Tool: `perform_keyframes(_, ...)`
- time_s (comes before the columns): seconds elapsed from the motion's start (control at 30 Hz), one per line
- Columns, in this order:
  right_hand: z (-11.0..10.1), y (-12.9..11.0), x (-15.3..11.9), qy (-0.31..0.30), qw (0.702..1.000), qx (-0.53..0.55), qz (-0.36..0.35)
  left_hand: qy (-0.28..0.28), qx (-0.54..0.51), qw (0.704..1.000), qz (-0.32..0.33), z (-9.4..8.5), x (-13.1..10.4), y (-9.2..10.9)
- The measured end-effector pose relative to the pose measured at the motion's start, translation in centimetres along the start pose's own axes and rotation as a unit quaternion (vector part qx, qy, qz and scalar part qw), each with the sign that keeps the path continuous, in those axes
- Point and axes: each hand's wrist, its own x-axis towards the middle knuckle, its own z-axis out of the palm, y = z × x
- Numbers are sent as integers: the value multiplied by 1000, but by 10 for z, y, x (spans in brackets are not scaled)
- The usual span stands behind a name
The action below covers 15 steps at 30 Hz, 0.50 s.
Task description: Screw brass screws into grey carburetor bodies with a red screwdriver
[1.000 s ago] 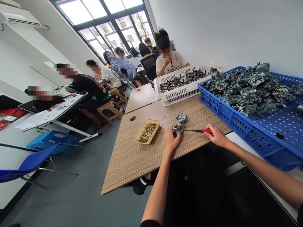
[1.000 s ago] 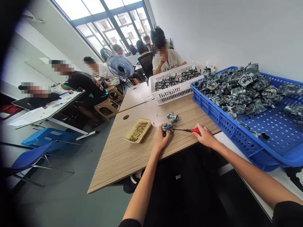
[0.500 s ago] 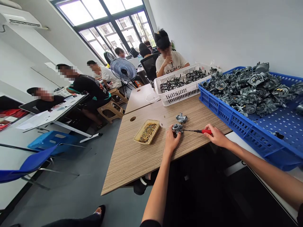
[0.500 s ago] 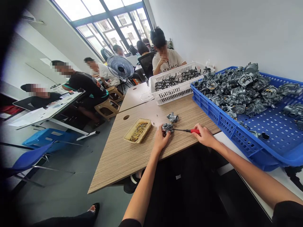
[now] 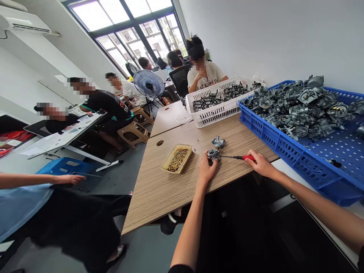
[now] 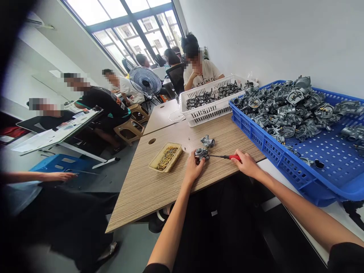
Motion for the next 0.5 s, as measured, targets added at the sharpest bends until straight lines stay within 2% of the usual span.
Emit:
perform_keyframes(0.23, -3, -3, -2, 5, 1000, -5, -25, 4, 4, 1000, 5, 0, 0, 1)
perform_keyframes(0.5, -1, -1, -1, 2, 1000, -4, -8, 2, 6, 1000, 4, 0, 1, 0)
